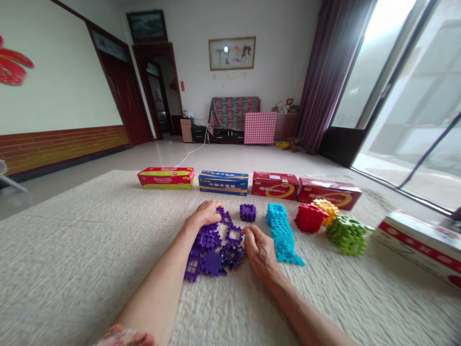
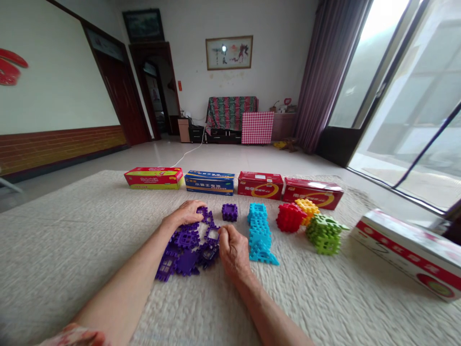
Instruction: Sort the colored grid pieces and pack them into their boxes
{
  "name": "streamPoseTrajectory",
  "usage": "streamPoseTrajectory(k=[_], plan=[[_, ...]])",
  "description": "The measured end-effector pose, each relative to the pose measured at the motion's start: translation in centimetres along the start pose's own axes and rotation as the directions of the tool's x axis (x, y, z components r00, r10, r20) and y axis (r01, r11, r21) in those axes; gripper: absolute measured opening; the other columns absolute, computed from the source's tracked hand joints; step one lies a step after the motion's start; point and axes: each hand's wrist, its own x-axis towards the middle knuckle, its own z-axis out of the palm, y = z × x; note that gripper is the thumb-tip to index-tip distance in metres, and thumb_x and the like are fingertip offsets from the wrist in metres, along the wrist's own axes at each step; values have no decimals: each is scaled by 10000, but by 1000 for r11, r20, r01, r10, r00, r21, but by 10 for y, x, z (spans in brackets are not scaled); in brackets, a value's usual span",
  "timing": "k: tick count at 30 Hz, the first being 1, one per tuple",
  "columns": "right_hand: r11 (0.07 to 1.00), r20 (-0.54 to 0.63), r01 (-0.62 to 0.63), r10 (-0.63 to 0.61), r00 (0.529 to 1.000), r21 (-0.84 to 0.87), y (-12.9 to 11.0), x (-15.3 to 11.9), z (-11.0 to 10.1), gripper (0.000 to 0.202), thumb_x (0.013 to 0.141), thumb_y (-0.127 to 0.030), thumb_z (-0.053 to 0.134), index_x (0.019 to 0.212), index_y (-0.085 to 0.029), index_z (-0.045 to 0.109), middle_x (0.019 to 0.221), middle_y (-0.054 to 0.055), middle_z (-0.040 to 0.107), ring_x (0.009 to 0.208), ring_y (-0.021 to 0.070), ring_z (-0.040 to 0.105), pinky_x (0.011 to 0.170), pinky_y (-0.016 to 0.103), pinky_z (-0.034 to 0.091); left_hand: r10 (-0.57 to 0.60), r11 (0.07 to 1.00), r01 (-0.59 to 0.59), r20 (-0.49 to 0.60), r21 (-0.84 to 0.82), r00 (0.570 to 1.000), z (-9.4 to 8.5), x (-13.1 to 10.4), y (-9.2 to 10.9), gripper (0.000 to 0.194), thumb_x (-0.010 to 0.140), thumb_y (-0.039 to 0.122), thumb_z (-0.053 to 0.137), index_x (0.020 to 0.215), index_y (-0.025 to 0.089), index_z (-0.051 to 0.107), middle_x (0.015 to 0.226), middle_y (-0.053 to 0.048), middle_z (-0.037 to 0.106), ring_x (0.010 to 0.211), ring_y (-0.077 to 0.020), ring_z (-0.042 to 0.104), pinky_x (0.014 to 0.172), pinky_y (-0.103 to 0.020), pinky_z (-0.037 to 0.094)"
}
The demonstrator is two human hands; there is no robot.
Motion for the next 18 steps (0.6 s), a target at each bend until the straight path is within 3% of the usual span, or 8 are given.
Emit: streamPoseTrajectory(k=[4,7,12,18], plan=[[1000,-7,-3,4,1000,8,0,1,0,326,873,-396,381,752,-186,599,527,-21,515,491,121,469,481,210,337,-89,996,85,-127,-32,988,-4,-1,-2,594,680,261,589,1270,211,546,1089,-76,678,1012,-229,617,889,-282,450],[1000,-8,-1,1,1000,6,0,1,0,334,874,-403,381,756,-185,604,532,-17,525,493,123,478,482,210,342,-109,988,88,-168,-126,980,-8,-1,-2,665,664,266,602,1318,199,499,1033,-71,678,915,-213,635,829,-279,470],[1000,-5,0,0,1000,1,0,1,0,333,875,-402,380,765,-186,609,548,-13,537,502,124,487,483,208,346,-51,970,13,-151,-243,987,-9,-1,0,429,615,219,589,1037,177,650,935,-45,668,810,-179,620,746,-256,481],[1000,-8,4,-4,1000,2,-1,0,0,332,870,-401,385,754,-185,608,547,-11,544,504,126,493,487,209,351,-8,942,-34,-126,-333,992,-5,-2,-4,226,613,242,565,811,178,652,824,-8,671,797,-166,603,763,-260,471]])
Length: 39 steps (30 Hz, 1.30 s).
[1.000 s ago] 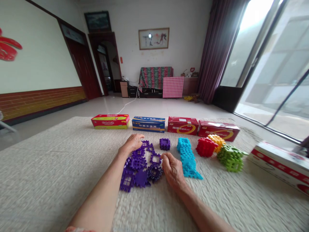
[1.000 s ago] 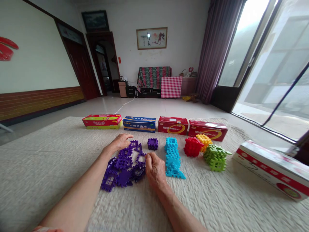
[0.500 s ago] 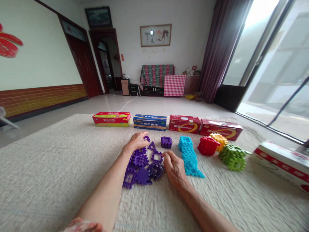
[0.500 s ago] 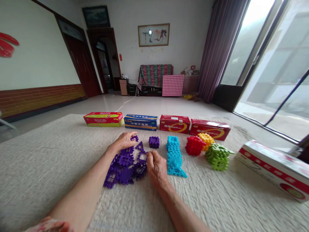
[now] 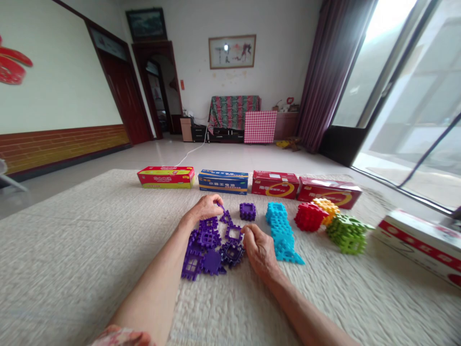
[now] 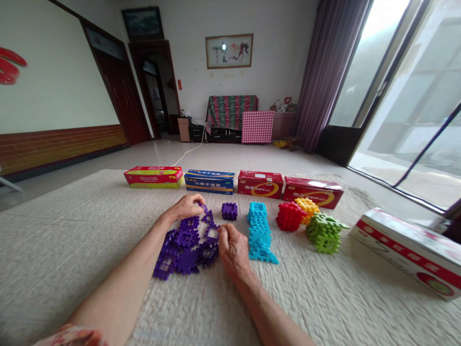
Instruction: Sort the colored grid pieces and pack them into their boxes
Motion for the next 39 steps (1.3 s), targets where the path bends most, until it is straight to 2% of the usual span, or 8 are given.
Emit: streamPoseTrajectory(k=[4,9,14,17,22,27,34,39], plan=[[1000,3,-9,9,1000,-3,-1,0,0,331,873,-397,383,764,-184,612,549,-12,544,503,126,496,495,211,354,-70,998,70,91,4,993,-1,-2,-7,192,579,246,575,739,175,653,732,4,655,685,-150,584,653,-238,458],[1000,4,-9,9,1000,3,0,1,0,342,872,-407,381,765,-181,614,534,-15,523,493,124,478,482,210,342,-110,987,90,157,133,981,-4,-4,-7,250,552,215,559,769,179,677,640,25,611,612,-141,548,540,-220,389],[1000,0,-4,4,1000,4,1,1,1,344,870,-408,385,762,-181,619,539,-10,543,499,128,490,482,212,345,-114,982,88,154,165,981,-4,-2,-7,341,547,193,551,858,189,691,715,14,644,669,-154,576,558,-222,398],[1000,-2,-1,1,1000,3,2,0,1,328,878,-394,383,761,-187,609,546,-12,546,511,128,497,489,211,347,-76,984,56,110,171,991,-7,-1,-5,340,559,196,558,876,198,682,790,3,670,726,-169,596,622,-239,432],[999,-74,34,-32,997,34,-1,-1,-2,328,915,-379,347,768,-193,575,564,-27,510,544,118,496,531,208,352,82,985,-84,18,153,996,-8,0,20,379,598,171,542,954,213,665,932,-17,681,861,-187,610,783,-269,463],[993,-138,90,-80,987,72,-3,-3,-4,345,934,-360,308,737,-189,534,609,-19,511,572,115,479,562,219,353,239,959,-249,87,134,967,3,12,54,412,607,133,530,995,200,654,999,-21,684,937,-186,612,844,-257,460],[982,-183,102,-73,980,159,-1,-2,-2,315,952,-360,297,758,-198,484,617,-31,459,561,112,432,561,231,338,298,938,-323,183,123,937,21,38,73,472,599,114,516,1044,178,659,1015,-30,695,927,-196,625,838,-258,468],[983,-163,105,-79,983,153,1,-2,-1,316,954,-363,299,759,-200,487,601,-37,449,561,112,428,552,230,328,265,940,-311,272,140,925,28,42,76,562,595,118,520,1142,189,625,1075,-40,682,958,-203,618,832,-260,470]])
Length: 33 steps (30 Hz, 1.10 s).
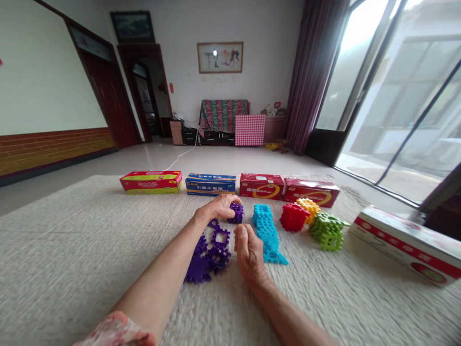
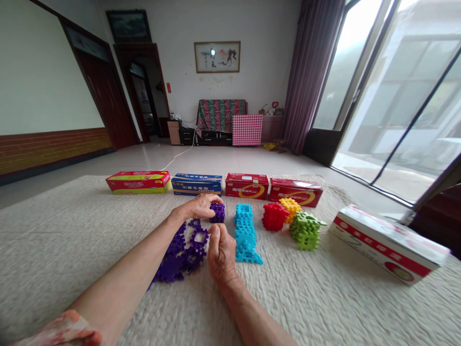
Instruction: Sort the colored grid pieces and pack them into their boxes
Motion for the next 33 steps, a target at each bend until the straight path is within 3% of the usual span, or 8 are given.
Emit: streamPoseTrajectory(k=[5,14,19,27,33], plan=[[1000,-1,12,-12,1000,-22,0,0,0,323,953,-367,310,747,-200,494,586,-40,452,548,108,434,545,231,323,9,999,-9,6,43,1000,2,-6,1,627,598,158,556,1224,203,571,1171,-58,638,1047,-226,589,905,-281,450],[998,15,4,-3,1000,-57,2,0,1,332,951,-386,310,763,-200,509,576,-36,472,538,110,453,537,225,327,34,990,-24,-66,142,997,13,-6,-5,625,625,229,581,1248,204,547,1124,-75,625,1012,-230,594,895,-288,454],[998,24,2,-1,1000,-60,2,1,1,332,950,-385,309,752,-200,502,567,-37,468,535,110,454,533,222,328,23,984,-16,-37,178,999,14,-1,-6,646,612,215,580,1256,205,544,1096,-76,624,1002,-240,591,888,-294,454],[998,34,-2,4,999,-62,2,1,2,323,945,-367,318,724,-200,484,558,-42,460,522,100,427,526,216,321,-3,992,2,13,124,1000,11,0,-3,619,613,212,577,1232,222,562,1034,-60,606,955,-227,599,846,-282,465],[997,41,-22,25,999,-75,2,0,2,332,945,-370,324,729,-198,509,549,-43,460,514,97,430,518,213,314,4,997,-3,-18,73,1000,10,4,-8,647,596,194,587,1243,207,555,1073,-54,610,992,-218,591,891,-272,450]])
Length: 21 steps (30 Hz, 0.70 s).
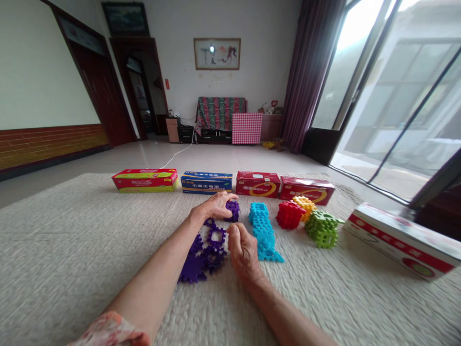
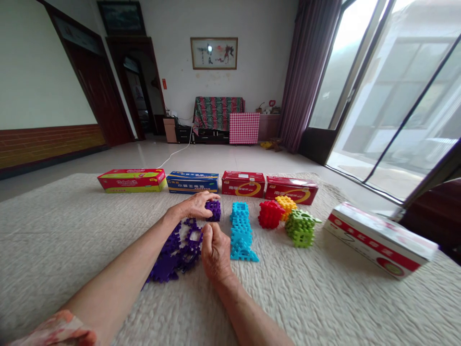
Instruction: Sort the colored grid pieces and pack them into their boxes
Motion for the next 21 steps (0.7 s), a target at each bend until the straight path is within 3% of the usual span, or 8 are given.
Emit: streamPoseTrajectory(k=[6,10,15,21], plan=[[1000,2,1,-1,1000,-16,-1,0,0,345,948,-378,314,732,-199,516,542,-44,452,506,98,428,514,213,314,-7,1000,7,27,6,1000,-3,3,2,718,594,245,634,1299,200,505,1129,-64,603,1004,-226,594,887,-276,457],[1000,-2,8,-8,1000,-22,-1,0,-1,342,946,-375,322,728,-198,518,550,-43,462,514,97,436,516,210,319,-9,1000,9,-1,27,1000,-9,-9,-3,699,631,254,624,1314,199,486,1233,-70,577,1123,-229,554,965,-278,421],[996,9,71,-71,997,-62,-2,-2,-2,325,942,-365,335,737,-194,520,574,-39,485,530,98,448,522,208,326,-168,981,175,-84,83,982,-17,-51,-22,523,729,212,518,1250,188,564,1227,-79,604,1127,-204,569,992,-267,407],[961,3,186,-189,982,-204,-9,-6,-7,334,947,-348,319,750,-188,537,587,-30,500,542,109,474,549,220,345,-423,901,432,-126,48,897,-9,-108,-41,447,745,192,527,1183,216,613,1197,-60,648,1124,-195,582,976,-263,419]])
